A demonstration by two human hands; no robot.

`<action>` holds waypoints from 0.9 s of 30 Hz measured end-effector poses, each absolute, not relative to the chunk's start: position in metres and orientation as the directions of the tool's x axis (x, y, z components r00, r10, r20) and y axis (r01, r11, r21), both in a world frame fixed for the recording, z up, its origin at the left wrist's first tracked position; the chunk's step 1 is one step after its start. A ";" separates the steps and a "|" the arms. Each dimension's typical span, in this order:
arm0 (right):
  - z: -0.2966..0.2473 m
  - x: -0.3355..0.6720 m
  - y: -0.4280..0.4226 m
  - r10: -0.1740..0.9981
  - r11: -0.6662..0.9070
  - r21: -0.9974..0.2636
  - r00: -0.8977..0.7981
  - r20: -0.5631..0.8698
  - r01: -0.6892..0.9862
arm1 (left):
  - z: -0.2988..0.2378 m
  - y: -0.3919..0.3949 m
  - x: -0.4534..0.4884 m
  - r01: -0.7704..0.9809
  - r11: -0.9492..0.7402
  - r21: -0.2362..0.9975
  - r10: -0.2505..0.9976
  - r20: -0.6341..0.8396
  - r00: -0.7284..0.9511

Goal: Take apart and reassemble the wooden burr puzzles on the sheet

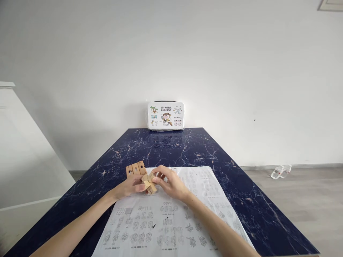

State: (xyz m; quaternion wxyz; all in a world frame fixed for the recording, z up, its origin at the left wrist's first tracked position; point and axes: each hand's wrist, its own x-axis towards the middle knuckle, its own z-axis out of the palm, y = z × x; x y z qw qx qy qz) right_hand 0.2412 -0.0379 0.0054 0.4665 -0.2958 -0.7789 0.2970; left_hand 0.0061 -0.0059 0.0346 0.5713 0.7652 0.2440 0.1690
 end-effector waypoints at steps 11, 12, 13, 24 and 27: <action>0.007 0.239 -0.040 0.730 0.645 -0.748 -0.416 0.542 0.158 | 0.043 -0.010 0.006 0.099 -0.119 0.988 0.473 -0.032 0.880; 0.007 0.239 -0.040 0.729 0.645 -0.748 -0.416 0.543 0.154 | 0.044 -0.010 0.006 0.107 -0.119 0.987 0.466 -0.040 0.884; 0.007 0.239 -0.040 0.730 0.643 -0.751 -0.415 0.542 0.151 | 0.045 -0.011 0.007 0.118 -0.124 0.985 0.462 -0.048 0.886; 0.010 0.234 -0.044 0.740 0.612 -0.782 -0.433 0.514 0.119 | 0.040 -0.010 0.004 0.196 -0.172 0.966 0.553 -0.070 0.831; 0.010 0.234 -0.044 0.741 0.607 -0.787 -0.436 0.510 0.112 | 0.036 -0.009 0.004 0.178 -0.141 0.974 0.570 -0.067 0.819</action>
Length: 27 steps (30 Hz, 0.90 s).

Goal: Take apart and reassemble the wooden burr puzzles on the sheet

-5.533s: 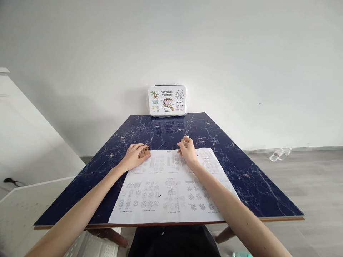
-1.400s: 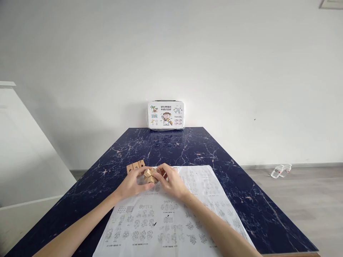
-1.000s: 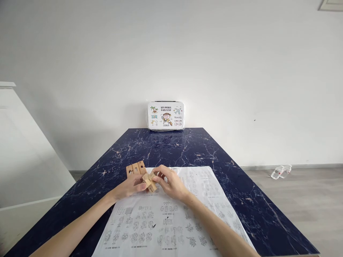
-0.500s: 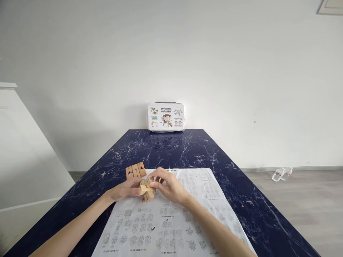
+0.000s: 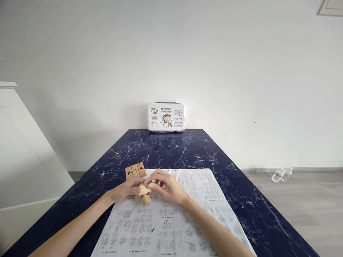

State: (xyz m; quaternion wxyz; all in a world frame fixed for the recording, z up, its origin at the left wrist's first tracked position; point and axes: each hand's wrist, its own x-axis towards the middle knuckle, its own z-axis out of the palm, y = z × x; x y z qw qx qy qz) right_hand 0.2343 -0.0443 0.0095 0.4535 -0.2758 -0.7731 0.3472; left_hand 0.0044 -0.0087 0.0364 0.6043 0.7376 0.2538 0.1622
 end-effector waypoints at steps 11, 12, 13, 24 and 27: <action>-0.011 0.232 -0.033 0.801 0.587 -0.764 -0.329 0.500 0.268 | 0.037 -0.014 0.012 0.200 0.007 0.980 0.714 -0.145 0.685; -0.011 0.232 -0.032 0.804 0.588 -0.760 -0.306 0.510 0.277 | 0.036 -0.014 0.013 0.198 -0.003 0.980 0.727 -0.134 0.673; -0.011 0.232 -0.031 0.808 0.586 -0.759 -0.281 0.519 0.284 | 0.036 -0.013 0.014 0.193 -0.012 0.981 0.740 -0.122 0.662; -0.024 0.231 -0.027 0.853 0.506 -0.682 -0.189 0.486 0.528 | 0.033 -0.007 0.018 0.110 -0.051 0.993 0.894 -0.004 0.448; -0.024 0.229 -0.030 0.852 0.499 -0.651 -0.185 0.490 0.573 | 0.031 -0.006 0.019 0.054 -0.071 0.996 0.928 0.046 0.370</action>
